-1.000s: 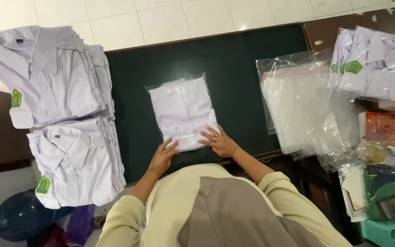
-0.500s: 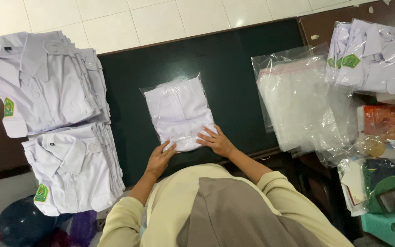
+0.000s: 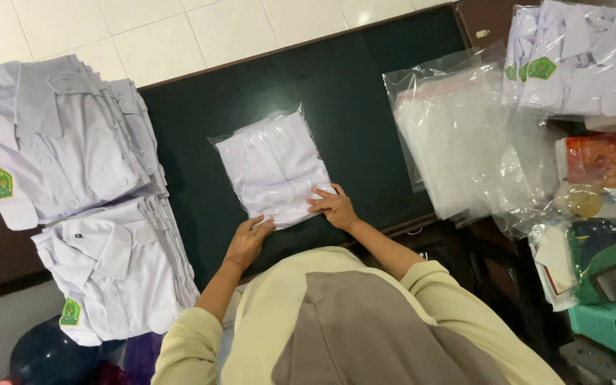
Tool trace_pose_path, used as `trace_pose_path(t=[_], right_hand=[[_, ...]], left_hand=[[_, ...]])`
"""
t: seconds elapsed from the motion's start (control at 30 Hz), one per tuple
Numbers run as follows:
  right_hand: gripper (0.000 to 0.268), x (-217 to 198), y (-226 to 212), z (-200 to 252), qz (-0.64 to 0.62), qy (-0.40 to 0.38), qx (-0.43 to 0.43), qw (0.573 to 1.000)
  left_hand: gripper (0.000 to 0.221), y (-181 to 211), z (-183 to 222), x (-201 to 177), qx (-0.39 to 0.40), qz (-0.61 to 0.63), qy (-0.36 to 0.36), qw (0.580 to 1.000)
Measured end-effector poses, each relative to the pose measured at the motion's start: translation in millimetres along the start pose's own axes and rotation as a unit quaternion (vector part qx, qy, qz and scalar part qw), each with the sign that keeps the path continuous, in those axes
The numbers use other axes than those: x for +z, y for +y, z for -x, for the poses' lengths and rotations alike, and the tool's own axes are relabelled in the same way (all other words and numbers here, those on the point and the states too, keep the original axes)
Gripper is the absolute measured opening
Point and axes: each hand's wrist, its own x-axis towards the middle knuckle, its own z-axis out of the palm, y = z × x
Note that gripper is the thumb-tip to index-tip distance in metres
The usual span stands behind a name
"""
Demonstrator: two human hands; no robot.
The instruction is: The person places folded white shirts into clear plastic bags, smooths the bags, and stacks the packaged shirts on a table.
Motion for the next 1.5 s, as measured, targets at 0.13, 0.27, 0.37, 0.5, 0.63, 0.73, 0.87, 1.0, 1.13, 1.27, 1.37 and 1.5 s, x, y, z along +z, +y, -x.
trace_pose_path(t=[0.13,0.27,0.37,0.5,0.63,0.73,0.87,1.0,1.13,1.27,1.37,1.5], right_hand=[[0.03,-5,-5,3,-0.001,0.016,-0.008,1.0],[0.033,-12,-11,14,-0.002,0.039,-0.055,0.998],[0.038,-15,-22,28,-0.014,0.053,-0.1,0.993],[0.036,-35,-68,41,-0.079,0.092,-0.07,0.99],[0.047,-54,-103,53,-0.113,0.083,-0.036,0.99],[0.05,-63,-111,55,-0.118,0.088,-0.003,0.989],[0.018,-84,-83,70,-0.252,0.017,0.145,0.957],[0.018,-191,-81,86,-0.227,-0.066,0.283,0.929],[0.016,-298,-104,83,-0.189,0.023,0.466,0.864],[0.029,-396,-53,92,-0.105,0.187,0.537,0.816],[0.039,-486,0,85,-0.266,0.351,0.479,0.759],[0.039,-560,51,71,-0.321,0.569,0.355,0.669]], left_hand=[[0.013,7,-33,-19,-0.111,0.136,-0.086,0.981],[0.019,24,-96,-80,-0.234,0.207,-0.278,0.908],[0.018,32,-136,-116,-0.309,0.225,-0.355,0.853],[0.02,52,-182,-160,-0.356,0.239,-0.415,0.803],[0.024,81,-230,-193,-0.435,0.305,-0.463,0.71],[0.027,91,-259,-193,-0.442,0.313,-0.498,0.678],[0.031,108,-304,-195,-0.449,0.341,-0.479,0.673],[0.042,81,-305,-146,-0.402,0.395,-0.421,0.71],[0.04,69,-285,-112,-0.381,0.332,-0.389,0.77],[0.04,46,-220,-57,-0.491,0.377,-0.4,0.676],[0.049,48,-210,-60,-0.567,0.332,-0.452,0.603],[0.055,40,-193,-79,-0.669,0.357,-0.357,0.545]])
